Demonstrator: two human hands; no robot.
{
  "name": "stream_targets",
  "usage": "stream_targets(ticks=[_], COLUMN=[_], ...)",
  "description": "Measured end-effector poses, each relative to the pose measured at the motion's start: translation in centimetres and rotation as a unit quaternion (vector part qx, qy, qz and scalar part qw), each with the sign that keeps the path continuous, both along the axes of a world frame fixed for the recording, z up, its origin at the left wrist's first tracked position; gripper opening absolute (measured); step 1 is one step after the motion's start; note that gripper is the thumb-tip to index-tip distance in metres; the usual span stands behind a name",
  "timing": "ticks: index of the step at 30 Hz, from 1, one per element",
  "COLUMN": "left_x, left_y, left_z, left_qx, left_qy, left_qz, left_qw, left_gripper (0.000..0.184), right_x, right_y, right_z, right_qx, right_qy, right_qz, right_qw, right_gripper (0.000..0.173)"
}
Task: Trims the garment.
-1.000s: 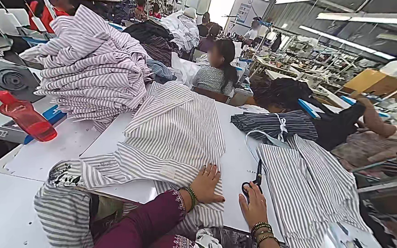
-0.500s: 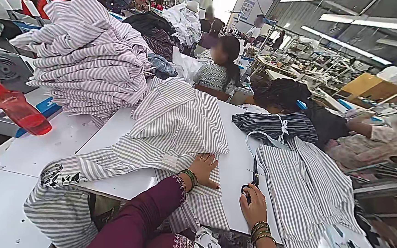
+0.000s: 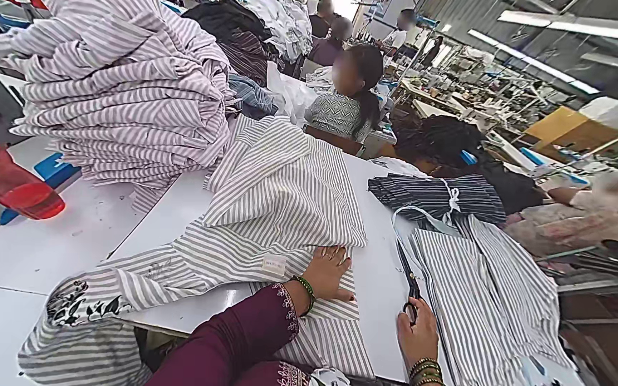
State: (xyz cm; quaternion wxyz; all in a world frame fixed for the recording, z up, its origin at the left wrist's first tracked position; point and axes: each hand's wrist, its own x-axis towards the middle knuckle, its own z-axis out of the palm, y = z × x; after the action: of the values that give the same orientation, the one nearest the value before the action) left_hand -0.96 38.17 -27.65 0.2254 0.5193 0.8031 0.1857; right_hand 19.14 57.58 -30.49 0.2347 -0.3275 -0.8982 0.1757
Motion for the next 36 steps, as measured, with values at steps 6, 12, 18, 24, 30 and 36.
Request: stream_targets(ticks=[6,12,18,24,30,36], left_x=[-0.21,-0.6,-0.77,-0.88,-0.89,-0.86], left_y=[0.15,0.14,0.05,0.0,-0.03,0.05], left_z=[0.42,0.35,0.25,0.29,0.25,0.0], left_qx=[-0.008,-0.005,-0.003,-0.008,-0.003,0.005], left_qy=[-0.018,-0.022,-0.016,-0.012,-0.019,-0.011], left_qz=[-0.004,-0.023,-0.03,-0.039,-0.039,-0.035], left_qw=[1.0,0.999,0.999,0.999,0.999,0.999], left_gripper=[0.09,0.091,0.09,0.091,0.09,0.09], right_x=[-0.12,-0.16,-0.09,-0.1,0.01,0.09], right_y=[-0.02,-0.4,-0.34,-0.48,-0.29,-0.4], right_z=[-0.02,0.26,0.14,0.27,0.16,0.54], right_qx=[0.001,-0.001,0.003,-0.002,-0.001,-0.004], right_qy=[-0.008,-0.01,-0.004,-0.007,-0.006,-0.015], right_qz=[-0.008,-0.013,-0.014,-0.016,-0.011,-0.004], right_qw=[1.0,1.0,1.0,1.0,1.0,1.0], right_gripper=[0.043,0.042,0.041,0.04,0.04,0.041])
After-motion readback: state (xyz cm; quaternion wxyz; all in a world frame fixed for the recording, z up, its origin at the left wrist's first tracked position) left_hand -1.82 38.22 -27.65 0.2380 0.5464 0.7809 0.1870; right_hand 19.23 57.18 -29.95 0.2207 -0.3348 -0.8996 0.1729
